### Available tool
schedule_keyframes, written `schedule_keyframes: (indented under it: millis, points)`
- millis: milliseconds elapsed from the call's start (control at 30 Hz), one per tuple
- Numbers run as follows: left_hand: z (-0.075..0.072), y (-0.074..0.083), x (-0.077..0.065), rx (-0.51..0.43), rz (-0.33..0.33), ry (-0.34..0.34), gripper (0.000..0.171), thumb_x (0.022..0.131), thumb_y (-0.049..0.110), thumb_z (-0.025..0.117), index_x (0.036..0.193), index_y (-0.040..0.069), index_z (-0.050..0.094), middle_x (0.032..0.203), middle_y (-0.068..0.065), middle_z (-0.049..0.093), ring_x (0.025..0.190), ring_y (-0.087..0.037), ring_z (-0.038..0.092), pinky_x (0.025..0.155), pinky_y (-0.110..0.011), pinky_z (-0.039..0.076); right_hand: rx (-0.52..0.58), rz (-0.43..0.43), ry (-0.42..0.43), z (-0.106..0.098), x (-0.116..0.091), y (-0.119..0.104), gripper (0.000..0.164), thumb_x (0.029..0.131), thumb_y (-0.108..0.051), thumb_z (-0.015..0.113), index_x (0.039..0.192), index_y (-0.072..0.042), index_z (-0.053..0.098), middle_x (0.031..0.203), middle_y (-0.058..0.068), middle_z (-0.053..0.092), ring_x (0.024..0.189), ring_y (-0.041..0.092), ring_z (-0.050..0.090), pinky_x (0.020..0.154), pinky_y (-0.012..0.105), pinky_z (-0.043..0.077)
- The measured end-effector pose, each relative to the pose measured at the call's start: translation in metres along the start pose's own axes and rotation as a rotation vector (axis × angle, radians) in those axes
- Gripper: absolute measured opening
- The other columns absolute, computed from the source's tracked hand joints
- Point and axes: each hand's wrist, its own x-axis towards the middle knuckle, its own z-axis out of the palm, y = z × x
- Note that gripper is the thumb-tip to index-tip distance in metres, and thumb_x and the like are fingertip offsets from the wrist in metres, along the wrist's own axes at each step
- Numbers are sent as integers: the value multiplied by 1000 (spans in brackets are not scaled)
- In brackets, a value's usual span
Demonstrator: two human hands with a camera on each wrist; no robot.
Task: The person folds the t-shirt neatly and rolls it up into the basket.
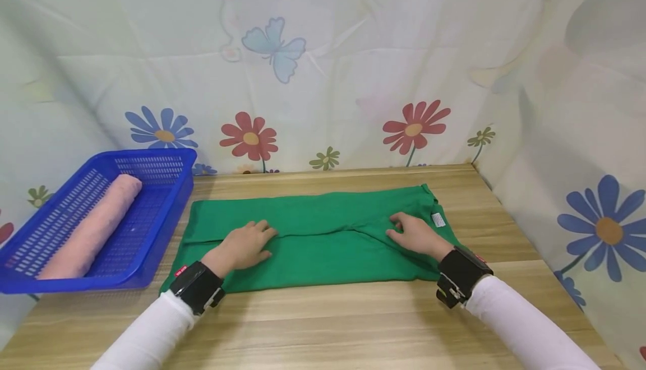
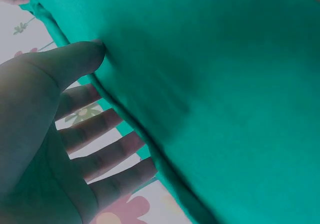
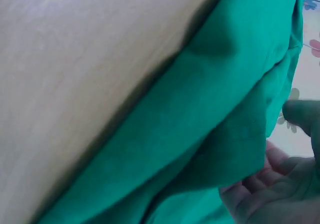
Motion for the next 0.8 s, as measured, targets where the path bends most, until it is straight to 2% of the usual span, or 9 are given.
schedule_keyframes:
  millis: [133,300,400,567,667,800]
  points:
    - [1,0,-1,-16,-1,17,49,81,36,59,123,13,47,119,-10,46,103,-28,48,78,-38,45,-3,-25,52,5,-1,-5,38,85,-18,54,114,6,48,101,20,56,91,29,54,71,38,45]
    - [4,-1,-3,-44,-1,38,48,81,35,59,122,13,48,119,-10,46,104,-28,47,78,-38,45,-1,-130,117,13,-8,-20,21,82,-11,58,101,-2,54,83,4,55,71,14,50,60,28,42]
    - [5,-2,-4,-55,-2,49,48,81,35,59,122,13,48,120,-10,46,104,-28,47,78,-38,45,-53,-214,96,20,-14,-29,16,80,-10,61,95,-8,56,78,-4,52,66,7,46,58,23,41]
    - [7,-3,-4,-67,-6,65,48,81,36,59,122,13,49,120,-10,46,104,-28,47,77,-38,45,-169,-327,20,27,-24,-41,17,81,-16,61,96,-11,58,78,-5,49,65,4,46,57,21,41]
    - [7,-4,-4,-67,-4,68,48,81,36,59,121,14,49,119,-9,46,104,-28,47,78,-38,45,-196,-345,33,27,-27,-44,16,82,-18,60,97,-11,60,78,-5,48,65,5,47,57,21,41]
    - [7,-4,-3,-50,7,67,48,81,37,59,121,14,49,118,-9,47,103,-27,47,78,-38,44,-227,-320,133,26,-26,-41,16,81,-17,61,96,-11,61,82,-3,52,71,9,51,61,25,43]
